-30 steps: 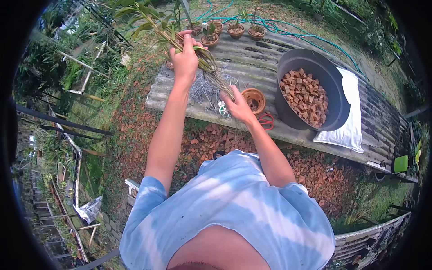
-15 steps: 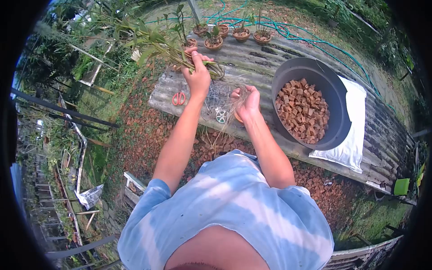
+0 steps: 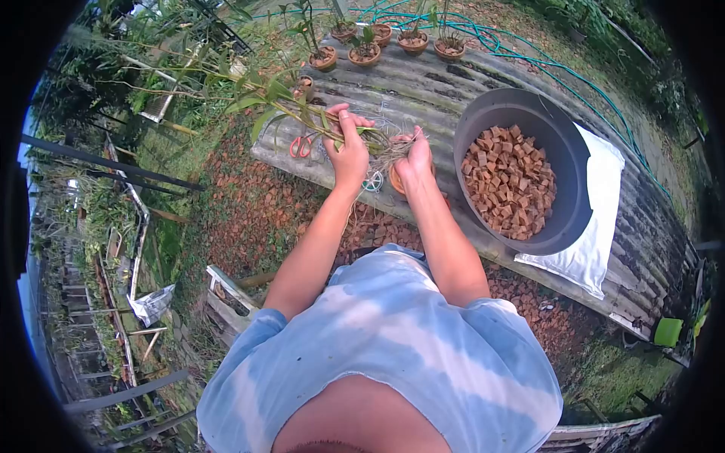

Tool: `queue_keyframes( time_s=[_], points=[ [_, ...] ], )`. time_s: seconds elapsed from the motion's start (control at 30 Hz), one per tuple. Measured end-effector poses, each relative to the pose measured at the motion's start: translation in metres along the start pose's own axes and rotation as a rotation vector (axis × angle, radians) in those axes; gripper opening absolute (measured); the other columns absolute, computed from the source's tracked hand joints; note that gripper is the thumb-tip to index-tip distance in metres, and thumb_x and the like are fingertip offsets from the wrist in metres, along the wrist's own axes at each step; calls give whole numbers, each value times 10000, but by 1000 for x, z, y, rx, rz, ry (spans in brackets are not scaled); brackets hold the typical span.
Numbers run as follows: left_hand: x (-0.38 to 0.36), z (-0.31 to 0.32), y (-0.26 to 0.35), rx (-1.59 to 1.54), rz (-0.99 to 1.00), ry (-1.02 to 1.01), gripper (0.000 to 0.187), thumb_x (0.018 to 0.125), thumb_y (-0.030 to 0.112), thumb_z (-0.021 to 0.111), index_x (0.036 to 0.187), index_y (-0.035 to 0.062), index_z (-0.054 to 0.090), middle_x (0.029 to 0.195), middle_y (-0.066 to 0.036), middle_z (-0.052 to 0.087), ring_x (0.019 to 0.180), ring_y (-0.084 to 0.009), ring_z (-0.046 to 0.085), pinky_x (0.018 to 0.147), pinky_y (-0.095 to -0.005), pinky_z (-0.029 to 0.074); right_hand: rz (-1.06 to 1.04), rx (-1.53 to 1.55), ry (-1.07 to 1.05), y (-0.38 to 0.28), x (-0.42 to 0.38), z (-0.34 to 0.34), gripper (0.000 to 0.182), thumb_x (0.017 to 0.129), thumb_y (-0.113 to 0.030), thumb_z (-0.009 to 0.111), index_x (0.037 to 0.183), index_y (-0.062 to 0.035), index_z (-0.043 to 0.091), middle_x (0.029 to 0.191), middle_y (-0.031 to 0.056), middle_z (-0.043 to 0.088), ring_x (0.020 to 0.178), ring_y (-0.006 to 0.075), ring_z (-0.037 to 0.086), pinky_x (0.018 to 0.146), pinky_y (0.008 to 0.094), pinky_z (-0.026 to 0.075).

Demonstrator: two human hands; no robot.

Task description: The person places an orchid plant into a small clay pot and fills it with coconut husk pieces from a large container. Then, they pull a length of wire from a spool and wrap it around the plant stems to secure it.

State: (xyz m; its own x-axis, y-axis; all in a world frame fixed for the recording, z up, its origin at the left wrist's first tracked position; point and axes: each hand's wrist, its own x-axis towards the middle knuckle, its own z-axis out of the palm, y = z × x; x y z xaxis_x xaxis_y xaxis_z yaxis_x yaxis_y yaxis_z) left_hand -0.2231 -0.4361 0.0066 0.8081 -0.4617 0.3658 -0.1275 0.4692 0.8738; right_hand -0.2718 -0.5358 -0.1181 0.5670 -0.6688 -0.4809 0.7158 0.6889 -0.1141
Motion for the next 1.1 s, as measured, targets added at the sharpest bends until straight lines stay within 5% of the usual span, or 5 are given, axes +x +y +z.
queue_keyframes(
  time_s=[0.43, 0.57, 0.7, 0.87, 1.1],
  points=[
    [56, -44, 28, 14, 115, 109, 181, 1104, 163, 443, 1167, 7, 513, 778, -31, 561, 724, -130, 623, 761, -318, 561, 236, -891, -110, 12, -78, 40, 495, 1088, -476, 451, 1327, -46, 502, 1139, 108, 629, 799, 192, 615, 647, 342, 553],
    [75, -59, 34, 15, 131, 187, 180, 1102, 172, 451, 1169, 20, 520, 777, -34, 562, 706, -136, 614, 726, -322, 558, -74, -1673, -262, 10, -80, 30, 628, 1070, -499, 480, 1453, -7, 403, 1059, 138, 647, 781, 235, 637, 682, 366, 543],
    [89, -76, 35, 149, 141, 229, 201, 1092, 174, 461, 1185, 8, 526, 796, -35, 555, 714, -139, 599, 703, -361, 601, -628, -1897, -423, 15, -87, 18, 628, 1038, -367, 605, 1462, 31, 368, 927, 180, 637, 841, 336, 662, 787, 444, 525],
    [98, -86, 50, 303, -52, 117, 192, 1084, 174, 484, 1131, 29, 600, 803, -34, 572, 721, -136, 601, 655, -342, 581, -771, -2259, -698, 6, -110, 53, 247, 923, -236, 718, 1134, -108, 719, 1042, 121, 667, 943, 387, 664, 811, 487, 528],
    [106, -96, 69, 57, -353, -265, 186, 1059, 161, 545, 1188, 39, 602, 810, -17, 558, 723, -136, 608, 672, -359, 594, -728, -2044, -1233, -15, -112, 117, 263, 813, -213, 804, 1042, -93, 751, 977, 116, 713, 948, 362, 668, 813, 445, 531]
  ],
)
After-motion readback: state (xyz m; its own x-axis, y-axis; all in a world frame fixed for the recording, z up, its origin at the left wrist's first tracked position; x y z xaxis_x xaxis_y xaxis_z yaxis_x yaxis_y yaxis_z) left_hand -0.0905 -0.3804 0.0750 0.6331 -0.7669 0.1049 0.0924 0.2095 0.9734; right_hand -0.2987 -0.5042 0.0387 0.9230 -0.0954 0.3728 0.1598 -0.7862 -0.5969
